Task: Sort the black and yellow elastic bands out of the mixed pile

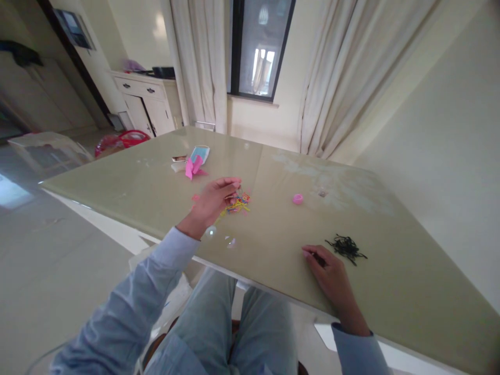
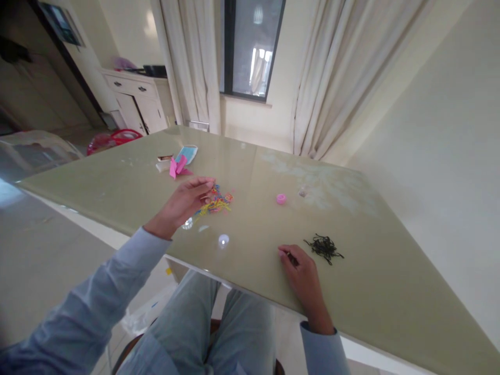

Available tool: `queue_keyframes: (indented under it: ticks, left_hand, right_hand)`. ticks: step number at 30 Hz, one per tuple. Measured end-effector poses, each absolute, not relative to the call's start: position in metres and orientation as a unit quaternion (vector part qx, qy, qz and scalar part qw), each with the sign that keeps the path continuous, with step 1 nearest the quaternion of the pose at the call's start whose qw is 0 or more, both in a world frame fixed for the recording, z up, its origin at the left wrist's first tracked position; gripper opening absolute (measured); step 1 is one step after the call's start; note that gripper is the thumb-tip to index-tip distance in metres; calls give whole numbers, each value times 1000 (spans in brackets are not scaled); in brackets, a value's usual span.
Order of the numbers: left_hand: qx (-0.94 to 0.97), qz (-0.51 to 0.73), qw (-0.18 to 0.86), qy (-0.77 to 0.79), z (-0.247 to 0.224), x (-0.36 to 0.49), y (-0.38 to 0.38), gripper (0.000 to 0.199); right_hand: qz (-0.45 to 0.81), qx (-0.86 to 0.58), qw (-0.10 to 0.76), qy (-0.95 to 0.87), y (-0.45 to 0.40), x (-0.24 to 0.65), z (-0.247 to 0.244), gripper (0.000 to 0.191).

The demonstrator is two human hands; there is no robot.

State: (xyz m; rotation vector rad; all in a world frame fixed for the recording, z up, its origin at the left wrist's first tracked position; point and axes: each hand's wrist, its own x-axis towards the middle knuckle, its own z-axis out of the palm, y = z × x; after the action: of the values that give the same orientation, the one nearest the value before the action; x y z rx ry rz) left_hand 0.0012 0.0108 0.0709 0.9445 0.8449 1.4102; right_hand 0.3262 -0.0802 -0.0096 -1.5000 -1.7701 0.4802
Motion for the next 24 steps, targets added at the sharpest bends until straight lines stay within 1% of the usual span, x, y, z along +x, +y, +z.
queue_keyframes:
  ticks: [3,8,14,24]
  left_hand:
    - [349,589,660,311,76,24,-19,26]
    - [299,562,719,281,83,52,-51,24]
    - [316,556,727,249,91,77,-75,21]
    - [306,533,740,274,84,98,-76,23]
  right_hand:
    - [191,-583,384,-690,-81,325,-9,27]
    - [180,-581,389,-692,-83,322,-6,24]
    - [181,-578,393,-692,-85,320,-4,21]
    - [193,-586,387,-685,-87,318,-2,21]
